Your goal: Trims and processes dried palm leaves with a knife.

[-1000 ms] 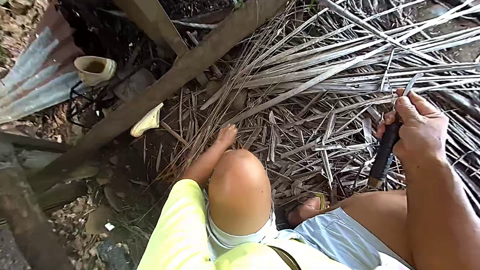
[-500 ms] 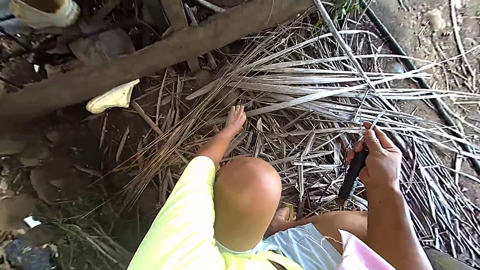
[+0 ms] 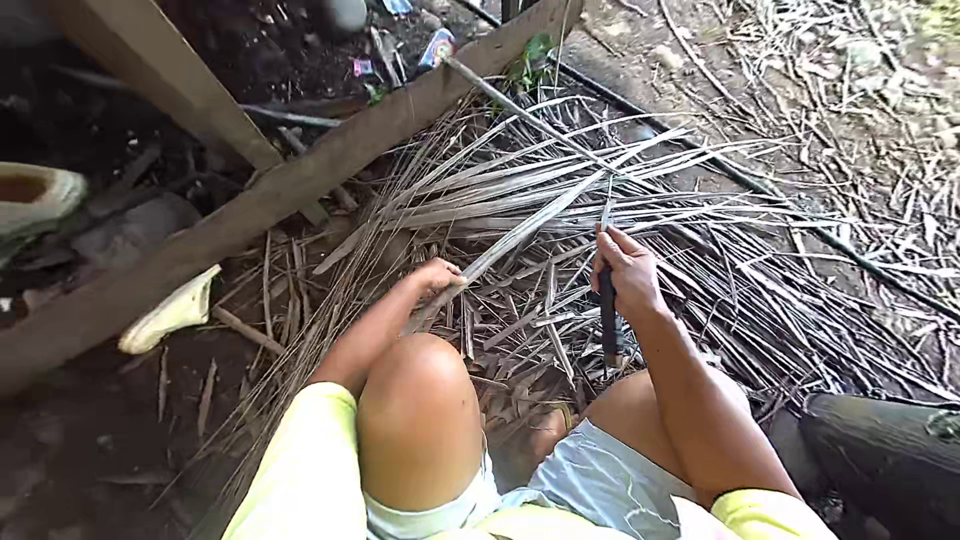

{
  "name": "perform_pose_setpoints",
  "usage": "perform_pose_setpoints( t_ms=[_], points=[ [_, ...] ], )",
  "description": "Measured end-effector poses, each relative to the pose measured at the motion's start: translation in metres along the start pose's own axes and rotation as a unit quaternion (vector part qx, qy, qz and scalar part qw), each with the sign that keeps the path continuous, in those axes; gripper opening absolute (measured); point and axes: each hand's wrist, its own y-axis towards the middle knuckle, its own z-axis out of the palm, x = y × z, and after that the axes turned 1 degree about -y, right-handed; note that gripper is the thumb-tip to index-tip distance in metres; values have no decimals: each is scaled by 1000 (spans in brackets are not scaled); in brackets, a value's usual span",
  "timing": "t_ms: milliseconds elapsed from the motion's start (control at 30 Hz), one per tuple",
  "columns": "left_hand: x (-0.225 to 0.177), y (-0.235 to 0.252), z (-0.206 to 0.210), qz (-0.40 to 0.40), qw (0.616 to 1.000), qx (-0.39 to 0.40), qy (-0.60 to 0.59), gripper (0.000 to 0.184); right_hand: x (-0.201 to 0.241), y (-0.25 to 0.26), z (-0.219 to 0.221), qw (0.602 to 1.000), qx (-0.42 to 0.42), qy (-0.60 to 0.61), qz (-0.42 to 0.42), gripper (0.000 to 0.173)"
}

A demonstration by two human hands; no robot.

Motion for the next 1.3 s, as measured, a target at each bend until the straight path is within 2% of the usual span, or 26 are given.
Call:
perform_pose_setpoints(
  t_ms=[167, 233, 300, 400, 467, 700, 800, 900, 967, 1067, 1167, 1233, 1300],
  points=[
    [-4, -2, 0, -80, 995, -67, 9, 31, -3, -10, -7, 1000, 8, 10, -3, 36],
    [-11, -19, -6, -35, 993, -111, 11, 37, -3, -7, -14, 1000, 0, 25, 18, 35],
    [-17, -45, -18, 27, 979, -171, 105, 45, -1, 7, -19, 997, -17, 56, 60, 33],
    [-26, -117, -33, 40, 943, -238, 229, 47, 0, 20, -27, 985, 2, 115, 129, 31],
    [-13, -166, -46, 45, 924, -270, 268, 44, 1, 25, -29, 976, 32, 165, 138, 35],
    [41, -338, -96, 8, 934, -293, 205, 43, 3, 40, -26, 930, 88, 290, 209, 32],
    [49, -395, -111, -7, 942, -279, 183, 44, 7, 43, -35, 922, 139, 321, 165, 34],
    [55, -426, -128, -21, 950, -262, 170, 47, 15, 46, -55, 908, 138, 378, 118, 40],
    [46, -423, -133, -39, 944, -262, 199, 46, 23, 41, -59, 897, 88, 415, 126, 36],
    [-14, -379, -116, -48, 924, -236, 297, 41, 27, 24, -39, 897, 39, 420, 131, 31],
    [-79, -304, -71, 4, 875, -249, 415, 46, 27, 1, -4, 905, 86, 390, 148, 30],
    [-114, -253, -26, 79, 827, -272, 486, 55, 26, -15, 13, 910, 128, 361, 156, 31],
    [-141, -210, 11, 158, 801, -243, 524, 52, 26, -25, 22, 915, 161, 338, 154, 32]
  ],
)
